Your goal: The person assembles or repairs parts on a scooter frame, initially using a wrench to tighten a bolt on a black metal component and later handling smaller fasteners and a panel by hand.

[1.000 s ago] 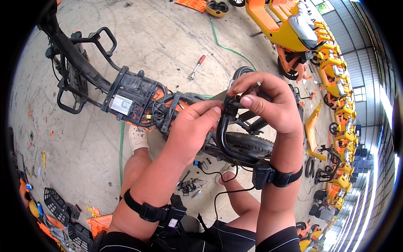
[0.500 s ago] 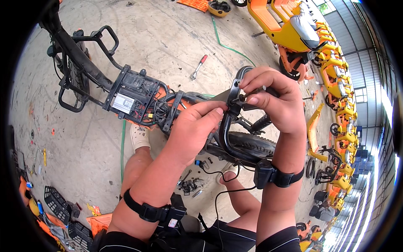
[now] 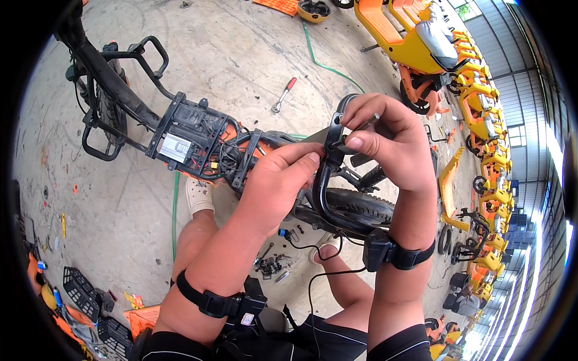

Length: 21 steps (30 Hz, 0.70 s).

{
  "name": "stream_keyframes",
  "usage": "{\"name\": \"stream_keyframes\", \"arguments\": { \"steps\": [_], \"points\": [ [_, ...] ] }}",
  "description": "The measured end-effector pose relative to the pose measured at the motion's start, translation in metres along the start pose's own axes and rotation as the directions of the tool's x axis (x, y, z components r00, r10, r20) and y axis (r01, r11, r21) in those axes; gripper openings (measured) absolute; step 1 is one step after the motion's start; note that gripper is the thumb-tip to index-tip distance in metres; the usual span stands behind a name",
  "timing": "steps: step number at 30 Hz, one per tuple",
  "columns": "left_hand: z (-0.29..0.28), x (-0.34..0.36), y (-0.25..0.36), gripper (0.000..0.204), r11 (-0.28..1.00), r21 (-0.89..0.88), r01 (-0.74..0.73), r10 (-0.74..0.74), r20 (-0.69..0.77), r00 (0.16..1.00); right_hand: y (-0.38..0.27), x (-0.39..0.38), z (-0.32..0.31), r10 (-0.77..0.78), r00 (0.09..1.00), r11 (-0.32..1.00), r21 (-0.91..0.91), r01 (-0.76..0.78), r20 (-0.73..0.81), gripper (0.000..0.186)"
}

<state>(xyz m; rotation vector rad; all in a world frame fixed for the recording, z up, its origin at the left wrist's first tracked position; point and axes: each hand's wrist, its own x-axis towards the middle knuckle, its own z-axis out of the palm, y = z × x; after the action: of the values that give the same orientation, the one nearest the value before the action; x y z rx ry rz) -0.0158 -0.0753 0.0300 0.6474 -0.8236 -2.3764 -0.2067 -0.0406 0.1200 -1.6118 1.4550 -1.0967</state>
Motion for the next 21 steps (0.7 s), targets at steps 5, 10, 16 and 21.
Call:
{"name": "stream_keyframes", "arguments": {
  "steps": [5, 10, 16, 21],
  "points": [
    [-0.001, 0.002, -0.001, 0.029, 1.0, -0.013, -0.004, 0.004, 0.005, 1.0, -0.003, 0.002, 0.0, -0.093, 0.994, 0.995, 0.027, 0.091, 0.063, 0.014],
    [-0.001, 0.003, -0.001, 0.03, 1.0, -0.021, -0.004, 0.004, 0.004, 1.0, -0.005, 0.001, -0.001, -0.086, 0.991, 0.996, 0.041, 0.082, 0.104, 0.008],
    [0.001, 0.005, 0.002, 0.03, 0.999, -0.04, 0.018, -0.017, 0.026, 1.0, -0.009, -0.001, 0.002, 0.029, 0.998, 1.0, 0.002, -0.029, 0.055, 0.006],
    [0.001, 0.006, 0.003, 0.03, 1.0, -0.022, 0.02, -0.02, 0.024, 1.0, -0.007, -0.001, 0.003, 0.025, 0.999, 0.982, -0.187, -0.016, 0.045, 0.011]
  ]
}}
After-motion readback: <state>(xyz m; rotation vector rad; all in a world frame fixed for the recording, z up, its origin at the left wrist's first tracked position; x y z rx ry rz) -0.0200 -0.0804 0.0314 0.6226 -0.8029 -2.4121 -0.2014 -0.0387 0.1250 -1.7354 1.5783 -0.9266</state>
